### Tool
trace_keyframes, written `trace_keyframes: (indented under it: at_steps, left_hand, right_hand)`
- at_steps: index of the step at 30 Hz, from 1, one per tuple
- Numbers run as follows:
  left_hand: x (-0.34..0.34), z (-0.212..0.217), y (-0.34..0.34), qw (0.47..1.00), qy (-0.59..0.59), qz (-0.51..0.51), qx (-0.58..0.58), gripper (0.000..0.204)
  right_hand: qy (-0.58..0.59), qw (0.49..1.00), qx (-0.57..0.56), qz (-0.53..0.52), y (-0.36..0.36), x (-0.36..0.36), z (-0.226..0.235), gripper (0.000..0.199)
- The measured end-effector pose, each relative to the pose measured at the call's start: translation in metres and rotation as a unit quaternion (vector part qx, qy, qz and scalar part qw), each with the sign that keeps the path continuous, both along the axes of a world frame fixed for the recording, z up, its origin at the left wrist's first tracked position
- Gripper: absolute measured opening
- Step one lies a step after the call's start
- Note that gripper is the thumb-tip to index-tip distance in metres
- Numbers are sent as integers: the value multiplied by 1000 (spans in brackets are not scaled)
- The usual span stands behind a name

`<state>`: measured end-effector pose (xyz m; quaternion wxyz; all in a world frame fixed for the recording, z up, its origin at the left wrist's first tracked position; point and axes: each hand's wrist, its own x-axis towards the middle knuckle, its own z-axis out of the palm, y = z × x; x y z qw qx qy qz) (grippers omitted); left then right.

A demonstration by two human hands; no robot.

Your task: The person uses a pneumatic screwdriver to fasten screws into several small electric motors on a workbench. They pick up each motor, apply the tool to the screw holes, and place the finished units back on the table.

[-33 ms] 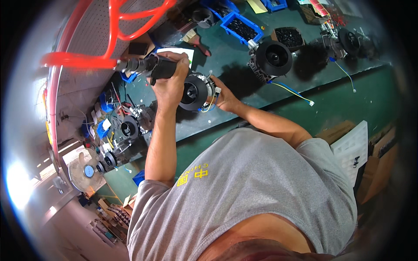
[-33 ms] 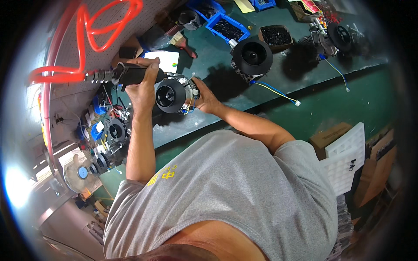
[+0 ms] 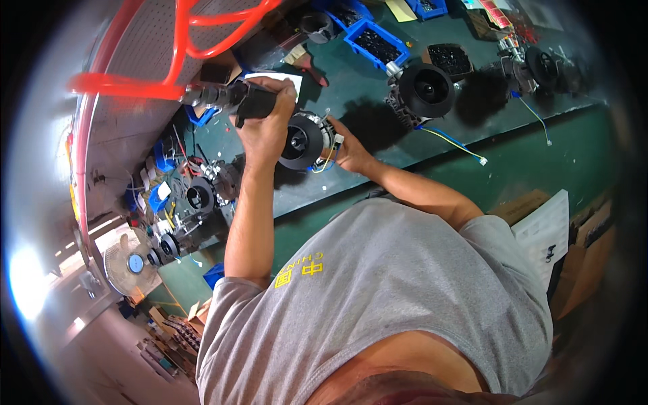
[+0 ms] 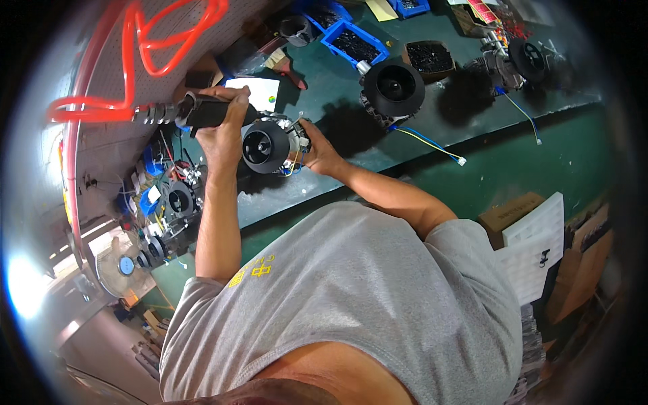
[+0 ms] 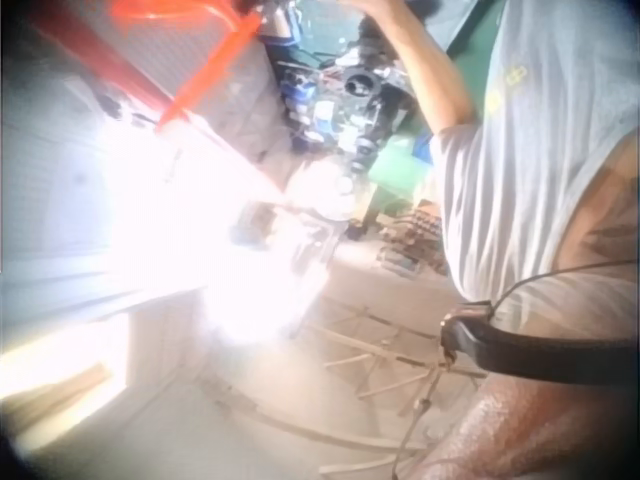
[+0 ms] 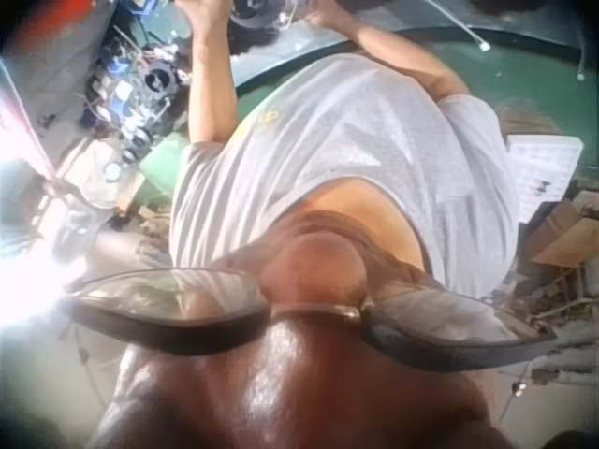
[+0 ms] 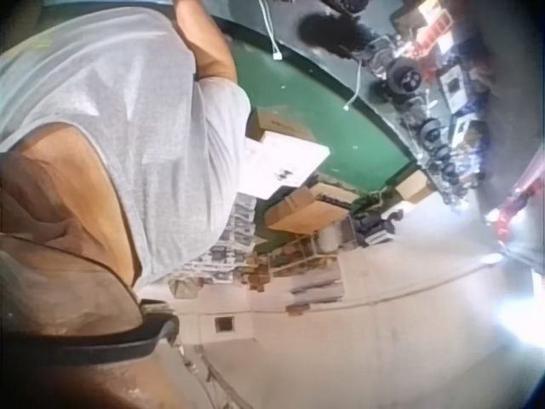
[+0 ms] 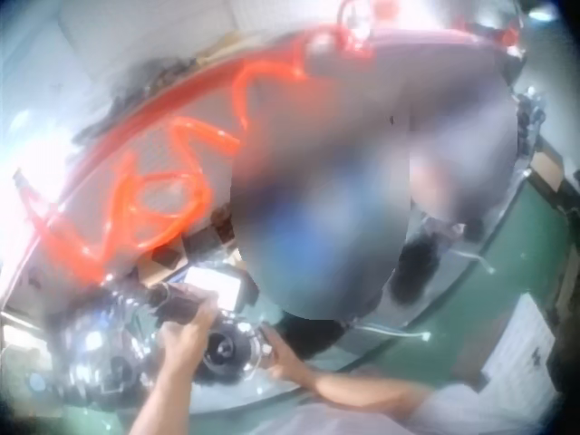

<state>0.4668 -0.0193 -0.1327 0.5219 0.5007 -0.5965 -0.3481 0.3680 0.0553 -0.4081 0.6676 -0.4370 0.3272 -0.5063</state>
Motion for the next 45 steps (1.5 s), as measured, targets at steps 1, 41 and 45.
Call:
trace_keyframes:
  at_steps: [1, 41, 45]
  left_hand:
    - [0, -1, 0, 999, 42, -2, 4, 9]
    - [97, 0, 129, 982, 153, 91, -67, 8]
    - [90, 5, 131, 981, 137, 113, -78, 8]
  right_hand:
    - [-16, 1000, 8, 5, 0, -1, 5, 101]
    - [90, 993, 57, 50, 4, -11, 67, 65]
    - [96, 992, 62, 56, 2, -14, 58, 67]
